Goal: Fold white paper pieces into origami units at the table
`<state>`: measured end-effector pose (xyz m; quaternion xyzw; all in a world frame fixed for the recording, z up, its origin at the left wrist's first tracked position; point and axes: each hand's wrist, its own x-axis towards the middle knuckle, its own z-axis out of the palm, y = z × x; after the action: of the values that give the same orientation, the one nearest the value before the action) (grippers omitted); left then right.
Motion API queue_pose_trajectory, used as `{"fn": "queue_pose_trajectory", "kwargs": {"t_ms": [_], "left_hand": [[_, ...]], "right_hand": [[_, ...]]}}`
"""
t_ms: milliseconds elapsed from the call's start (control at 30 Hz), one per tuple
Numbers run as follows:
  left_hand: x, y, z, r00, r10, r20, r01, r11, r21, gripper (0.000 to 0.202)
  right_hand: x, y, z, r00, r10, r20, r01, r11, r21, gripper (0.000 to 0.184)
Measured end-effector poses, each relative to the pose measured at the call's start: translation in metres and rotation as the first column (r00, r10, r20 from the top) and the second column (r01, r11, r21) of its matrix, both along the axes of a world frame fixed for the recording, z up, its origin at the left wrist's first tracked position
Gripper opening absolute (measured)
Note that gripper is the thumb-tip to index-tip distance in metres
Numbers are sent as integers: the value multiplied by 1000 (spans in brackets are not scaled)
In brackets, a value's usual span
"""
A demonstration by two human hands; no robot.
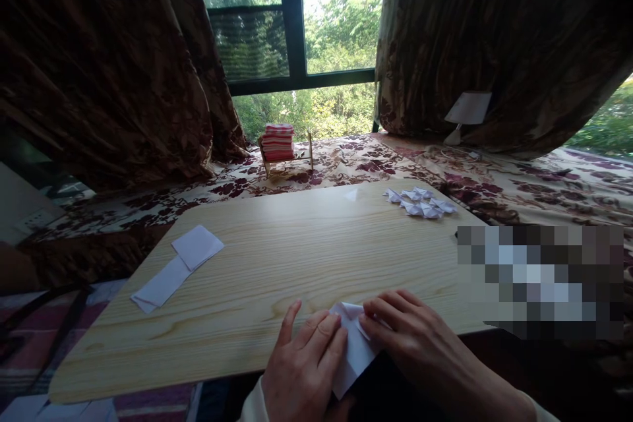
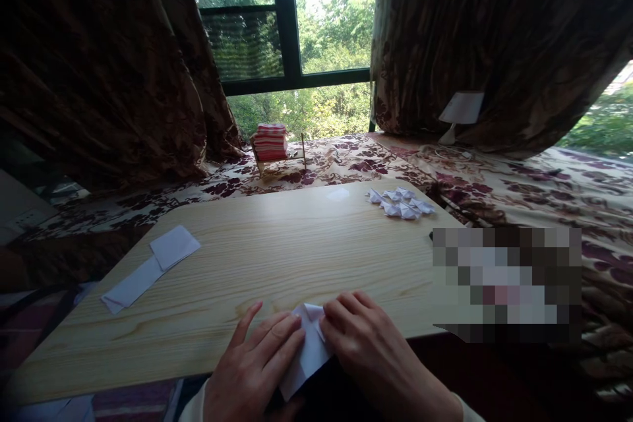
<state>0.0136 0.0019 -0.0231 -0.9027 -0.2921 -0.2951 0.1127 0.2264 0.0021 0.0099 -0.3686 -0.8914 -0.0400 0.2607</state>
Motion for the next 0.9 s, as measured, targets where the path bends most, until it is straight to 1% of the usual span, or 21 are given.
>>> {"fn": "queue_pose_trajectory", "kwargs": {"t_ms": [200,300,367,433,533,600,733,833,900], "left_hand": [[-2,-1,-3,1000,0,-3,0,1000,1,46],[-3,-1,-3,1000,-18,-8,18,1000,-9,48],[-3,-1,1,999,-34,8,34,999,-28,52],[0,0,9,999,-36,22,37,995,-95,53],[10,0,23,1000,16,9,-13,969,-246,45],[17,1,29,998,57,19,-49,955,-292,44],[27,3,33,996,92,6,-85,938,-337,39],[28,5,33,993,118,-30,-121,928,-353,35],[27,6,32,992,117,-37,-123,929,-348,36]], "right_hand": [[1,2,1,999,6,49,-7,1000,8,13],[1,2,3,998,6,67,-8,1000,24,13],[0,1,4,996,0,84,-2,1000,31,11],[-1,0,5,995,-6,95,3,999,38,11],[-1,0,5,996,-8,87,3,998,55,12],[-1,-1,4,997,-6,76,0,998,70,17],[-1,-1,2,998,-1,55,-3,998,68,25],[1,-1,0,999,-5,44,3,999,52,22],[5,1,-1,999,-27,41,26,999,40,18]]}}
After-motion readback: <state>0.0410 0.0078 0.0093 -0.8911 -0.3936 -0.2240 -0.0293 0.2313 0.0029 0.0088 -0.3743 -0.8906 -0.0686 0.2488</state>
